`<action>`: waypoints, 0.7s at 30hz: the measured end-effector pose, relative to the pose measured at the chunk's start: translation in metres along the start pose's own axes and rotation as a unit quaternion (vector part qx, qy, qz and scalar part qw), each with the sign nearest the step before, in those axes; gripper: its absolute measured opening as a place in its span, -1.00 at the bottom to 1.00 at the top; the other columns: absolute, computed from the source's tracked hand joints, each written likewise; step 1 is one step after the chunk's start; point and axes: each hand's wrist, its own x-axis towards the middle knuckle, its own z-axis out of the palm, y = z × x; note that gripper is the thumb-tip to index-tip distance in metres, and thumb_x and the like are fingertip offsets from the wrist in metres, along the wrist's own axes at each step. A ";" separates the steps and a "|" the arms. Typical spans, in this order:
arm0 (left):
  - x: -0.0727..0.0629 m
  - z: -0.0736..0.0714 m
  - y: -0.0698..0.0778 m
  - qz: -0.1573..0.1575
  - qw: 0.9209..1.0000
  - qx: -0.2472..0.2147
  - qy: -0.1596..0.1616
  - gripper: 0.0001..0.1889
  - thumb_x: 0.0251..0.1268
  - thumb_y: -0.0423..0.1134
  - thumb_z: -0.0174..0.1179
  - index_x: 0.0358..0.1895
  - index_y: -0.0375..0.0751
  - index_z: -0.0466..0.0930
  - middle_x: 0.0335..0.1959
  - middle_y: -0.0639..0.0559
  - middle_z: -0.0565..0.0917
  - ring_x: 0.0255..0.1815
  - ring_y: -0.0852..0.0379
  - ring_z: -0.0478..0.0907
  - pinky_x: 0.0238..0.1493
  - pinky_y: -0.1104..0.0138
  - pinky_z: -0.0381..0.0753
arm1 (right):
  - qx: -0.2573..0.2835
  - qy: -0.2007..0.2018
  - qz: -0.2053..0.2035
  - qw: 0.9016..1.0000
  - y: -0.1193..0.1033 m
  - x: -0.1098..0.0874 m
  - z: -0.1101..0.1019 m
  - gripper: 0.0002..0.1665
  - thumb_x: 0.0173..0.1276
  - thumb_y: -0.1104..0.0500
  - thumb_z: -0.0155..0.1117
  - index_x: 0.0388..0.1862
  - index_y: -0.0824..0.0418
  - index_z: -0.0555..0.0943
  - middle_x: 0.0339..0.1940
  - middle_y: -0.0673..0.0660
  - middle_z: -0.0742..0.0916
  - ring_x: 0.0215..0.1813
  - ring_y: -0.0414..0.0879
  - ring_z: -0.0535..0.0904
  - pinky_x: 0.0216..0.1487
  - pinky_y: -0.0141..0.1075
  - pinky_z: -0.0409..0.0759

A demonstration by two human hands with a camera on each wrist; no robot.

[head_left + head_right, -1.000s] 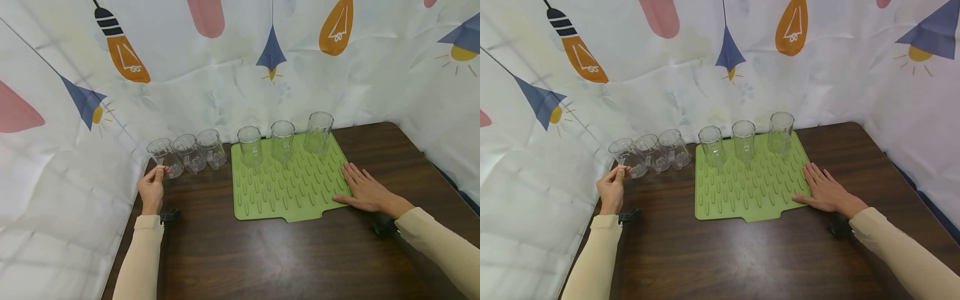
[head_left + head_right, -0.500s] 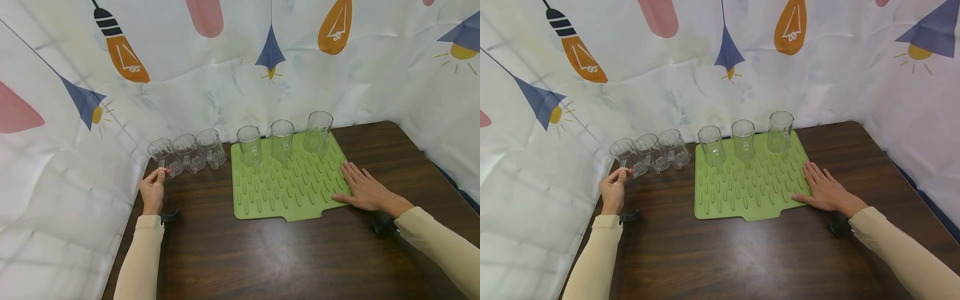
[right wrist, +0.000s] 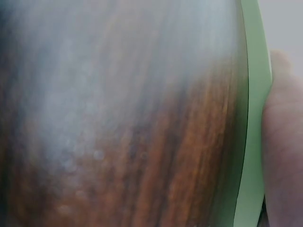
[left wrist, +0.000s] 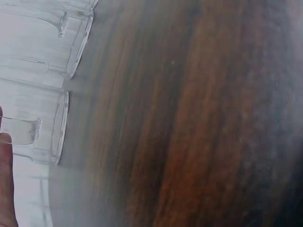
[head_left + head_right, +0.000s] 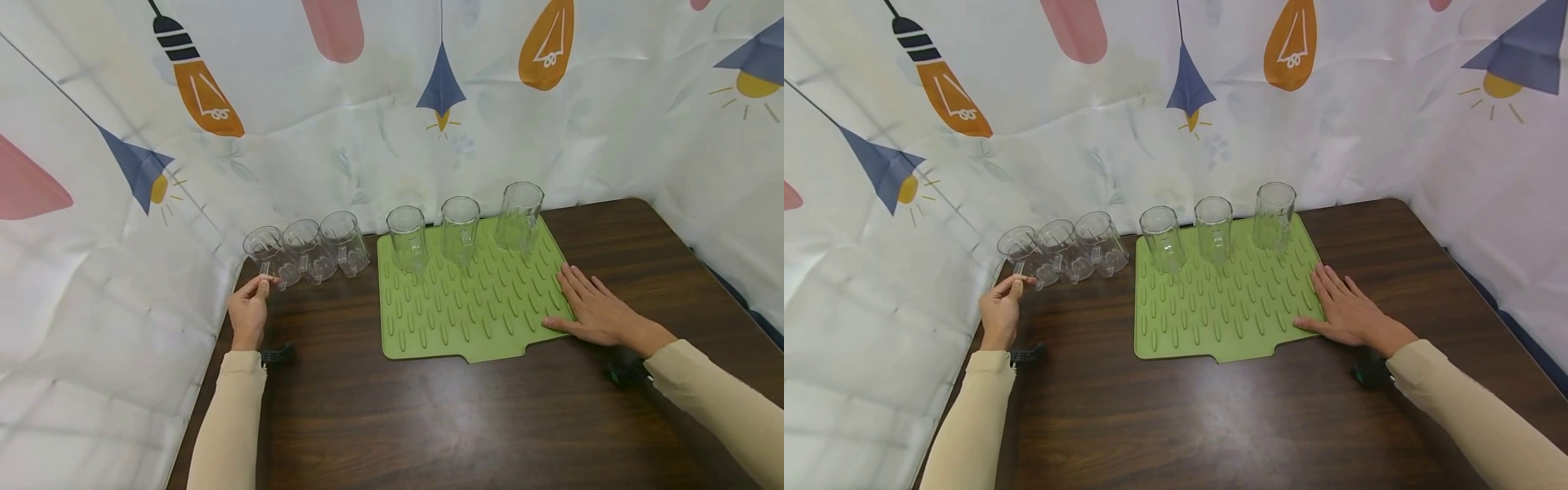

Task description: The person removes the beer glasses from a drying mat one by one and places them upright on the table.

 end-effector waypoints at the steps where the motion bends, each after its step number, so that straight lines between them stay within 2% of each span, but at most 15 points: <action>1: 0.000 -0.001 0.001 -0.002 1.000 0.002 -0.001 -0.74 0.55 -0.32 0.16 0.00 -0.49 0.72 -0.35 0.46 0.75 -0.09 0.45 0.66 0.07 0.63 0.54 | 0.000 0.001 -0.001 1.000 0.000 0.000 0.000 0.31 0.45 -0.46 0.11 0.70 0.39 -0.16 0.74 0.41 -0.12 0.75 0.37 -0.24 0.64 0.42 -0.15; 9: 0.000 -0.005 0.007 -0.023 0.999 0.020 -0.022 -0.71 0.58 -0.28 0.15 0.08 -0.44 0.71 -0.26 0.41 0.79 -0.07 0.45 0.66 0.07 0.61 0.51 | -0.001 0.005 -0.003 1.000 0.001 0.000 0.001 0.31 0.44 -0.47 0.11 0.70 0.38 -0.16 0.74 0.41 -0.12 0.75 0.37 -0.24 0.64 0.42 -0.15; 17: -0.012 -0.008 0.029 -0.004 0.999 -0.028 -0.043 -0.72 0.55 -0.40 0.12 0.11 -0.58 0.66 -0.25 0.32 0.81 -0.17 0.40 0.74 -0.04 0.61 0.66 | -0.001 0.006 -0.004 1.000 0.002 -0.001 0.002 0.32 0.44 -0.48 0.11 0.70 0.38 -0.16 0.74 0.42 -0.11 0.75 0.37 -0.23 0.63 0.43 -0.15; 21: -0.010 -0.011 0.021 -0.005 0.999 -0.036 -0.022 -0.69 0.55 -0.39 0.13 0.15 -0.58 0.64 -0.30 0.46 0.77 -0.21 0.45 0.72 -0.08 0.61 0.65 | -0.001 0.008 -0.005 1.000 0.002 -0.001 0.003 0.32 0.44 -0.48 0.11 0.70 0.38 -0.16 0.74 0.42 -0.11 0.75 0.37 -0.22 0.63 0.43 -0.14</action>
